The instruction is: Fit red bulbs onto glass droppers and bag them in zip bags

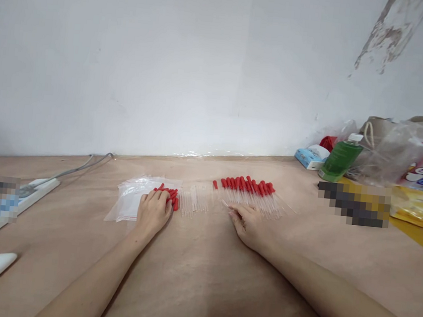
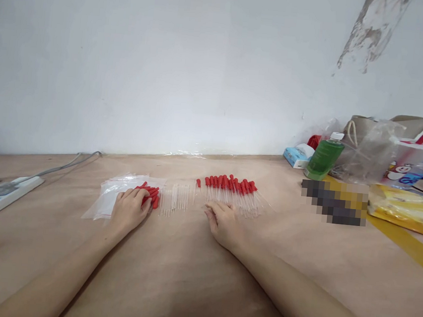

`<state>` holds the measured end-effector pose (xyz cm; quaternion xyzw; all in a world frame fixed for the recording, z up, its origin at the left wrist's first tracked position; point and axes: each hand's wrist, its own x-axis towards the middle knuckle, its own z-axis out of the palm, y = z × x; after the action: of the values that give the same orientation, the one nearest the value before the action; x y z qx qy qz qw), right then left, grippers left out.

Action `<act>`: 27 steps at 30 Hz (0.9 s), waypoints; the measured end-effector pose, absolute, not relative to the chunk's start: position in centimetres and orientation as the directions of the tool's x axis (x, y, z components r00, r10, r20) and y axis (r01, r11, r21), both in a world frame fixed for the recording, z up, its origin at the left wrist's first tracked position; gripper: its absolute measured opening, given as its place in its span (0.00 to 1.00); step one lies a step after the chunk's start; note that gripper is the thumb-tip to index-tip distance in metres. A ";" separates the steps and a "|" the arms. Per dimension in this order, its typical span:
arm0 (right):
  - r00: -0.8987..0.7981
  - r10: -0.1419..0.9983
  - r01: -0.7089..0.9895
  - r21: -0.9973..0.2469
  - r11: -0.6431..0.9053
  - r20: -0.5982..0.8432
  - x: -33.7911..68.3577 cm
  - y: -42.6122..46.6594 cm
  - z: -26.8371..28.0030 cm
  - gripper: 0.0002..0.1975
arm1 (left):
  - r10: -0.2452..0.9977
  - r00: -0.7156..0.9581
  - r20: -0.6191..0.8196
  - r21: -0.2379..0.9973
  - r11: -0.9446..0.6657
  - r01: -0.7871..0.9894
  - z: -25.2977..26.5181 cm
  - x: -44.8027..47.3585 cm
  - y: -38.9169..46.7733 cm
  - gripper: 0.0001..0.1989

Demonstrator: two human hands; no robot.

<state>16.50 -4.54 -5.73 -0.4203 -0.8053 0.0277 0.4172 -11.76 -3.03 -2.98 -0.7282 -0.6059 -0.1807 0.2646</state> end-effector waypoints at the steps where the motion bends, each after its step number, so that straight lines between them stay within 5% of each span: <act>1: -0.304 0.701 0.659 -0.389 0.644 0.646 16.4 -4.5 -5.7 0.10 | 0.786 0.202 0.585 -0.170 -0.125 0.977 -3.0 -11.7 -3.1 0.06; 19: -0.326 0.735 0.675 -0.398 0.621 0.595 16.4 -4.9 -5.4 0.10 | 0.741 0.271 0.614 -0.220 -0.169 0.961 -3.7 -11.8 -2.7 0.14; 27: -0.330 0.746 0.674 -0.409 0.615 0.579 16.4 -5.0 -5.3 0.10 | 0.750 0.259 0.608 -0.111 -0.243 0.964 -3.7 -11.8 -2.8 0.11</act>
<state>16.45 -5.01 -5.27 -0.4361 -0.8140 0.0473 0.3808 -11.85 -2.78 -3.66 -0.7565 -0.5664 -0.2224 0.2397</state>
